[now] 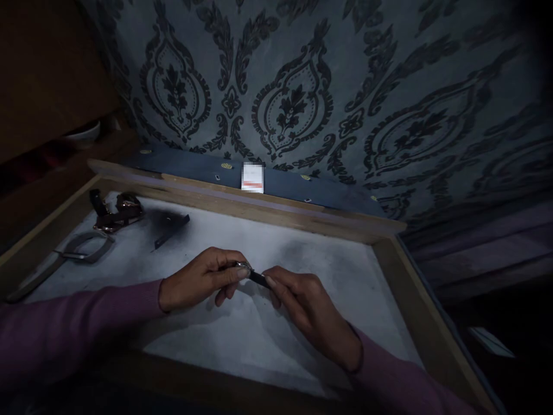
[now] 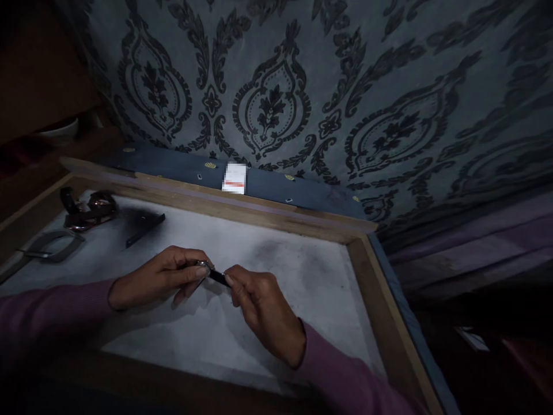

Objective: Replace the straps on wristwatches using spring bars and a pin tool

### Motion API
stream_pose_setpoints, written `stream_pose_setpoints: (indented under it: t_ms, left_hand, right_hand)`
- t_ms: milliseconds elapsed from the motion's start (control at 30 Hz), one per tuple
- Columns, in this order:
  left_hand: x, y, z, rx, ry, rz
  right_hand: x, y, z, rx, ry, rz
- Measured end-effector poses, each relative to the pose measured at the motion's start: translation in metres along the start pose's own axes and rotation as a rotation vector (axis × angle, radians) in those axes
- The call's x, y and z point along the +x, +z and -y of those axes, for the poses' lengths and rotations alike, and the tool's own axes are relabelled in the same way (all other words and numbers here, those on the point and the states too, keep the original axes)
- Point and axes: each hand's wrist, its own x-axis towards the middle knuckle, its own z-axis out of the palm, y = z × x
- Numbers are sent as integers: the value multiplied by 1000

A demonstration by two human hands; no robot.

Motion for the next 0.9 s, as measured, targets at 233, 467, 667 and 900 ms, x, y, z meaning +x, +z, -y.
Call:
stream_pose_setpoints:
  t_ms: [233, 467, 667, 900]
  left_hand:
    - [0, 0, 1, -135, -88, 16]
    - [0, -2, 0, -20, -67, 28]
    - [1, -2, 0, -59, -96, 26]
    - [3, 0, 7, -209, -131, 9]
  right_hand:
    - [-1, -1, 0, -52, -40, 10]
    - [0, -1, 0, -13, -1, 34]
    - [0, -1, 1, -78, -47, 36]
    - [-2, 1, -5, -191, -112, 1]
